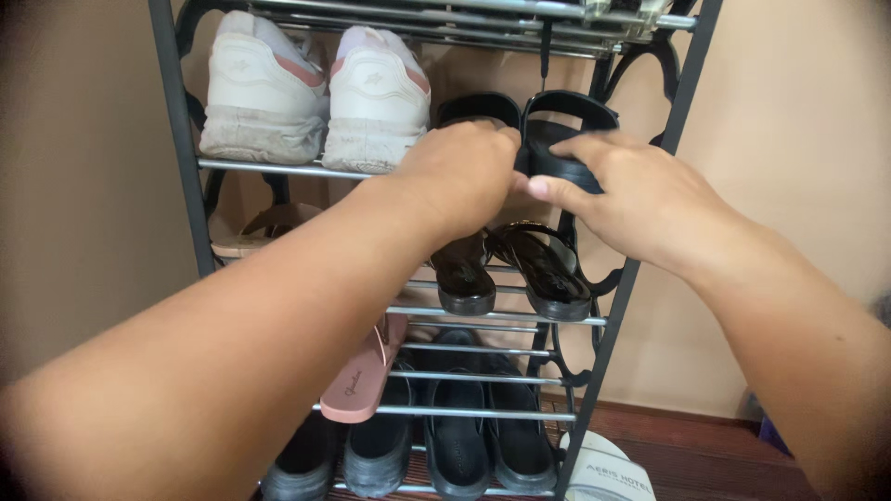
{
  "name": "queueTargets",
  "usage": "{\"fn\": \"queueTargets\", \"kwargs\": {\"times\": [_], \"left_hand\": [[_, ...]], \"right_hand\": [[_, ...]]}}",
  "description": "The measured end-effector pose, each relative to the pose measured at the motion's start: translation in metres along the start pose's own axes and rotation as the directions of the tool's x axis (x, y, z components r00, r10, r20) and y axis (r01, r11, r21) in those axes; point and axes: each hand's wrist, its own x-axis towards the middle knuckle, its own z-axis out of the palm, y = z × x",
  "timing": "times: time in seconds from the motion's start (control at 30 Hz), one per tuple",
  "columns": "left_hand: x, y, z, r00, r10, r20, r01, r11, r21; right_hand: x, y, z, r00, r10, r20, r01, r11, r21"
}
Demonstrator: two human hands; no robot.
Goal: The person rearranges multiple pairs of shoes on a multi-tier metal shoe rack. They pick up black sneakers, white sneakers, black sandals, and white slides, then place them on different shelves to organize the collection.
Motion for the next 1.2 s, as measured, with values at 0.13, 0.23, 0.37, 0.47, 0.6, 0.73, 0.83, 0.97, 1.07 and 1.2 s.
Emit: {"fn": "queueTargets", "kwargs": {"times": [0.13, 0.23, 0.37, 0.47, 0.6, 0.73, 0.83, 0.97, 1.07, 1.2], "left_hand": [[0.004, 0.007, -0.012, 0.985, -0.067, 0.162, 0.066, 0.998, 0.014], [0.029, 0.014, -0.022, 0.984, -0.030, 0.176, 0.040, 0.998, -0.053], [0.084, 0.017, -0.022, 0.986, -0.006, 0.167, 0.005, 1.000, 0.002], [0.109, 0.019, 0.008, 0.970, 0.206, 0.129, -0.203, 0.978, -0.038], [0.133, 0.013, 0.030, 0.986, 0.098, 0.137, -0.082, 0.990, -0.118], [0.146, 0.008, 0.043, 0.997, 0.032, 0.064, -0.031, 0.999, -0.013], [0.153, -0.002, 0.049, 0.989, 0.015, 0.149, -0.044, 0.979, 0.198], [0.177, 0.000, 0.073, 0.986, -0.048, 0.159, -0.011, 0.936, 0.353], [0.200, -0.005, 0.097, 0.999, -0.038, 0.008, 0.034, 0.955, 0.294], [0.239, -0.002, 0.120, 0.978, -0.112, -0.179, 0.168, 0.924, 0.343]], "right_hand": [[0.000, -0.005, -0.014, 0.941, 0.250, 0.228, -0.252, 0.967, -0.018], [-0.001, 0.000, -0.020, 0.958, 0.184, 0.218, -0.181, 0.983, -0.030], [-0.010, 0.015, -0.007, 1.000, -0.010, -0.016, 0.012, 0.995, 0.103], [-0.023, 0.029, 0.002, 0.987, -0.009, -0.162, 0.055, 0.957, 0.284], [-0.049, 0.064, 0.019, 0.812, 0.214, -0.544, 0.062, 0.894, 0.444], [-0.017, 0.127, 0.042, 0.726, 0.685, -0.070, -0.239, 0.346, 0.907], [0.009, 0.160, 0.069, 0.750, 0.592, 0.295, -0.397, 0.046, 0.917], [0.048, 0.195, 0.117, 0.807, 0.401, 0.433, -0.499, 0.070, 0.864], [0.074, 0.206, 0.143, 0.835, 0.180, 0.520, -0.515, -0.079, 0.853], [0.083, 0.206, 0.150, 0.866, 0.267, 0.423, -0.434, -0.018, 0.901]]}}
